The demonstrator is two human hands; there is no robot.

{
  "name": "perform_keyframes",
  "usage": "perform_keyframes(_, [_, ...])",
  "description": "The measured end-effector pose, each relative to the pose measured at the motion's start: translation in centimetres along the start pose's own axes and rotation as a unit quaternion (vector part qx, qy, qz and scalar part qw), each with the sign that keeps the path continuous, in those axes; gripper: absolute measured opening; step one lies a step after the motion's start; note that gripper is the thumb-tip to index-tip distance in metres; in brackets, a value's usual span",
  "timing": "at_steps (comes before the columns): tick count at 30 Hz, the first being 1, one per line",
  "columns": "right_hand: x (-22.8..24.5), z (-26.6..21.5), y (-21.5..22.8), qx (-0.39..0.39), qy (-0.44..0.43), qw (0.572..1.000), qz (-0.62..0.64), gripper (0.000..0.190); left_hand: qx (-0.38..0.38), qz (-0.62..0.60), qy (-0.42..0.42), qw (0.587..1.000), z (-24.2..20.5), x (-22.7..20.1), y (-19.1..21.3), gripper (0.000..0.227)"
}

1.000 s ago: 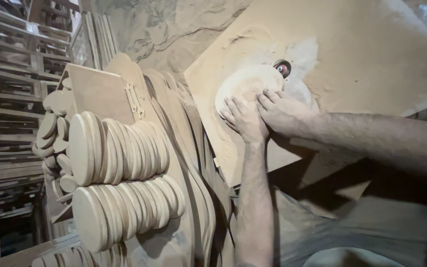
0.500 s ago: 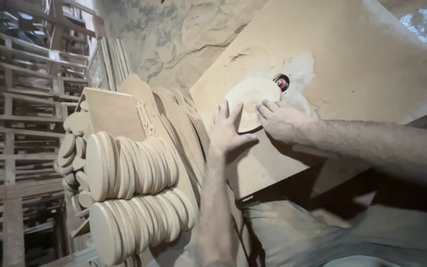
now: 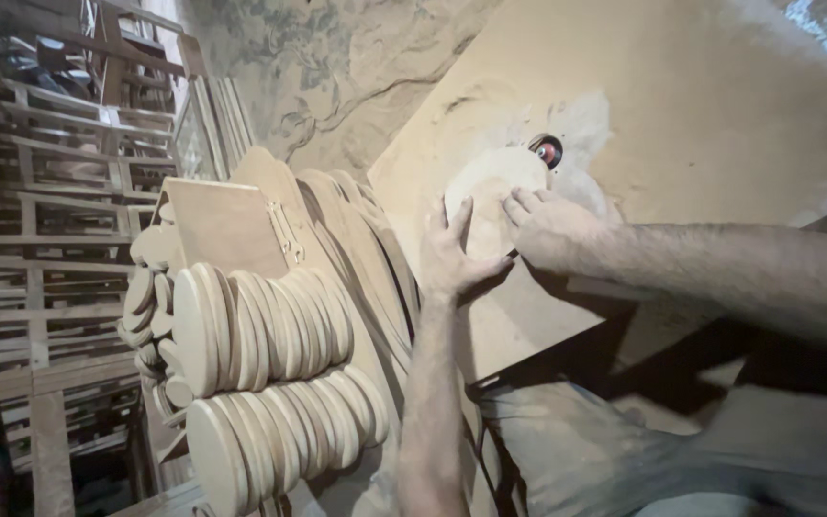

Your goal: The person repeatedly picks up round wooden discs from a stack, rubs their edges against a sanding surface, and returns them to the stack. The process is repeated for multiple discs in a continuous loop.

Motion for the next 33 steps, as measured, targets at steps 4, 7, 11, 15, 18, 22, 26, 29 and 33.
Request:
perform_keyframes(4, [0.2,0.3,-0.2,-0.029,0.001,0.999,-0.036,0.061,0.006,0.014,0.101,0.995,-0.9,-2.9,0.7,0.103])
perform_keyframes(7, [-0.1,0.5,-0.7,0.036,-0.023,0.999,0.013,0.062,-0.019,0.028,0.121,0.992,-1.3,-4.1,0.3,0.106])
perform_keyframes(11, [-0.4,0.5,0.2,-0.009,-0.004,0.999,-0.042,0.060,-0.044,0.045,0.205,0.977,-2.0,-4.8,-2.4,0.101])
perform_keyframes(15, [-0.7,0.3,0.9,0.012,-0.023,0.999,-0.018,0.051,-0.133,0.110,0.212,0.962,-2.2,-5.5,-4.7,0.070])
perform_keyframes(18, [-0.3,0.1,1.0,0.037,-0.012,0.999,-0.004,0.046,-0.113,0.083,0.241,0.960,-1.7,-5.5,-5.7,0.069])
perform_keyframes(22, [0.2,0.1,1.8,0.034,-0.004,0.998,0.052,0.039,-0.035,0.055,0.322,0.944,-0.5,-5.2,-5.9,0.069])
perform_keyframes(26, [0.6,-1.1,2.9,0.064,-0.012,0.996,0.055,0.043,-0.034,0.066,0.303,0.950,-0.9,-5.7,-5.8,0.065])
perform_keyframes(29, [1.2,-2.6,3.8,0.056,0.005,0.997,0.054,0.047,-0.025,0.198,0.164,0.966,-2.2,-7.4,-5.9,0.057])
perform_keyframes(33, [1.9,-3.2,3.6,0.120,0.029,0.992,0.024,0.064,0.029,0.227,0.199,0.953,-4.0,-9.5,-4.9,0.068])
Point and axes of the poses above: each hand's wrist, its own z-axis towards the middle knuckle, its own y-axis out of the back of the hand, x = y × z, the point moved 3 cm from there along z, towards the middle knuckle, and after that the axes turned 10 degrees about z, right-handed, at the moved point
